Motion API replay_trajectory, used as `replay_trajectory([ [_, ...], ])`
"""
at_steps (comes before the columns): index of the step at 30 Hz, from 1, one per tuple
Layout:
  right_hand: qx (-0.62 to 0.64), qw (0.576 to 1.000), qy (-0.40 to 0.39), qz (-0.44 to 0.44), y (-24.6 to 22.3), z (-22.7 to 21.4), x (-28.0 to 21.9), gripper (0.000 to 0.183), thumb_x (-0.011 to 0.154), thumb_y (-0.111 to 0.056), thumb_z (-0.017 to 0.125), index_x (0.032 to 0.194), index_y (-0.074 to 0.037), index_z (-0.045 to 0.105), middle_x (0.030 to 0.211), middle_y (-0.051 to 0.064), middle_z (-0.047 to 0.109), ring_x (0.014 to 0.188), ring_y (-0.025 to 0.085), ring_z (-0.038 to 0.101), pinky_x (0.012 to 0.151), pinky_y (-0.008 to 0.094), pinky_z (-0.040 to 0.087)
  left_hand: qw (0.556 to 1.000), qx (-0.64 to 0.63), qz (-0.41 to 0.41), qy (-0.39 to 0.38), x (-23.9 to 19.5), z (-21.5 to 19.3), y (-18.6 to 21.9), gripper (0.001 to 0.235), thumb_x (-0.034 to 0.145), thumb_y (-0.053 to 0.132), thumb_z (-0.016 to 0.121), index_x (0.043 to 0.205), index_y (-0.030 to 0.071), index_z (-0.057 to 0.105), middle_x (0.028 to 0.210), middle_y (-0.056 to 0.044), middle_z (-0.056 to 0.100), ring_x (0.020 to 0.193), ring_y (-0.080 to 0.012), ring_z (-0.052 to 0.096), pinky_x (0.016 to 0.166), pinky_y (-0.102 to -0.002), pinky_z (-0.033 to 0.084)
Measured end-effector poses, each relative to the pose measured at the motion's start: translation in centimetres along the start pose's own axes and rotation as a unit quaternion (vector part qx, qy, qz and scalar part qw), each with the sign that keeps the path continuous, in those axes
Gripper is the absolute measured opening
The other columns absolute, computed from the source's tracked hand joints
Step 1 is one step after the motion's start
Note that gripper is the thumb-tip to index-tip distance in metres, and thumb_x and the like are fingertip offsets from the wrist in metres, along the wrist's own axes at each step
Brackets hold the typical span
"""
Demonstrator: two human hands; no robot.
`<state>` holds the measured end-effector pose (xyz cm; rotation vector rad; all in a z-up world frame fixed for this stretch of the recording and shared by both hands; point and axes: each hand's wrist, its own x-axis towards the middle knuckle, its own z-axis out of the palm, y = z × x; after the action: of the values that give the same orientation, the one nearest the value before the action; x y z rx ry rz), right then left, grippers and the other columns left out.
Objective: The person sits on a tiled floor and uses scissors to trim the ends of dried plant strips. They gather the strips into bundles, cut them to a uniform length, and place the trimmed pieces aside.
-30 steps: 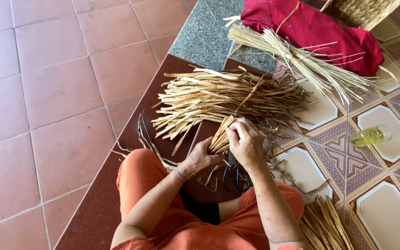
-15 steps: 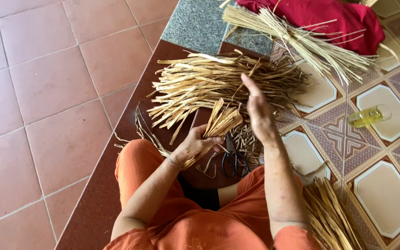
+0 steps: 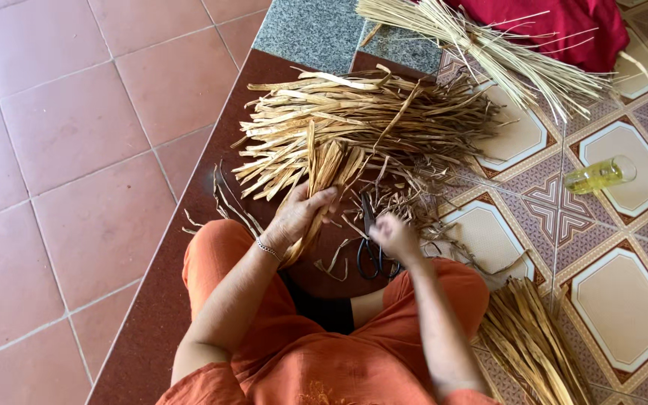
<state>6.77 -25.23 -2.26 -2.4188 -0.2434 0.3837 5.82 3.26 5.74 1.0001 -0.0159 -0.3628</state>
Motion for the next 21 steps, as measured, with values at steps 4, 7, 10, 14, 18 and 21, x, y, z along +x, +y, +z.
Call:
replay_trajectory([
  [4, -0.161, 0.978, 0.025, 0.126, 3.0, 5.8, -1.9, 0.041, 0.080, -0.023, 0.085, 0.112, -0.012, 0.061, 0.111, 0.012, 0.061, 0.095, 0.027, 0.062, 0.080, 0.041, 0.054, 0.999, -0.036, 0.033, 0.022, 0.3, -0.4, 0.2, 0.022, 0.093, 0.013, 0.077, 0.108, -0.002, 0.071, 0.088, -0.007, 0.071, 0.070, -0.0142, 0.063, 0.059, -0.027, 0.054],
  [7, -0.164, 0.974, -0.012, 0.154, 3.1, 7.1, -1.6, 0.047, 0.085, -0.021, 0.079, 0.124, -0.011, 0.054, 0.121, 0.017, 0.059, 0.104, 0.031, 0.063, 0.088, 0.044, 0.054, 0.997, -0.030, 0.055, 0.052, 0.8, -0.4, 0.9, 0.020, 0.088, 0.006, 0.079, 0.105, 0.000, 0.071, 0.089, -0.005, 0.072, 0.073, -0.0129, 0.067, 0.060, -0.028, 0.058],
  [10, -0.162, 0.972, -0.033, 0.166, 2.9, 7.0, -1.0, 0.057, 0.080, -0.021, 0.083, 0.125, -0.009, 0.050, 0.113, 0.016, 0.061, 0.098, 0.031, 0.064, 0.086, 0.044, 0.054, 0.996, -0.043, 0.050, 0.057, 0.3, -0.5, 1.3, 0.023, 0.086, 0.003, 0.081, 0.105, -0.002, 0.070, 0.085, -0.009, 0.072, 0.066, -0.0169, 0.068, 0.059, -0.030, 0.058],
  [14, -0.132, 0.973, -0.002, 0.191, 3.9, 6.6, -0.9, 0.044, 0.081, -0.022, 0.079, 0.117, -0.008, 0.057, 0.094, 0.010, 0.070, 0.085, 0.027, 0.071, 0.078, 0.041, 0.058, 0.995, -0.062, 0.063, 0.049, -0.1, -0.6, 0.9, 0.021, 0.087, 0.004, 0.078, 0.105, -0.002, 0.070, 0.086, -0.010, 0.073, 0.067, -0.0161, 0.069, 0.057, -0.030, 0.058],
  [18, 0.093, 0.973, 0.133, 0.162, 4.5, 5.0, -1.1, 0.055, 0.075, -0.031, 0.086, 0.115, -0.005, 0.058, 0.083, 0.005, 0.066, 0.070, 0.018, 0.068, 0.061, 0.032, 0.055, 0.995, -0.046, 0.057, 0.069, -0.3, -0.9, 1.1, 0.017, 0.090, 0.008, 0.072, 0.104, 0.000, 0.070, 0.083, -0.009, 0.074, 0.060, -0.0152, 0.066, 0.054, -0.028, 0.056],
  [21, 0.271, 0.932, 0.104, 0.217, 4.0, 3.6, -2.7, 0.054, 0.083, -0.039, 0.079, 0.123, -0.005, 0.063, 0.071, 0.001, 0.059, 0.053, 0.010, 0.052, 0.045, 0.027, 0.039, 0.993, -0.035, 0.069, 0.090, -0.6, -0.6, 0.9, 0.018, 0.091, 0.009, 0.071, 0.105, -0.001, 0.072, 0.079, -0.008, 0.072, 0.058, -0.0144, 0.065, 0.055, -0.027, 0.056],
])
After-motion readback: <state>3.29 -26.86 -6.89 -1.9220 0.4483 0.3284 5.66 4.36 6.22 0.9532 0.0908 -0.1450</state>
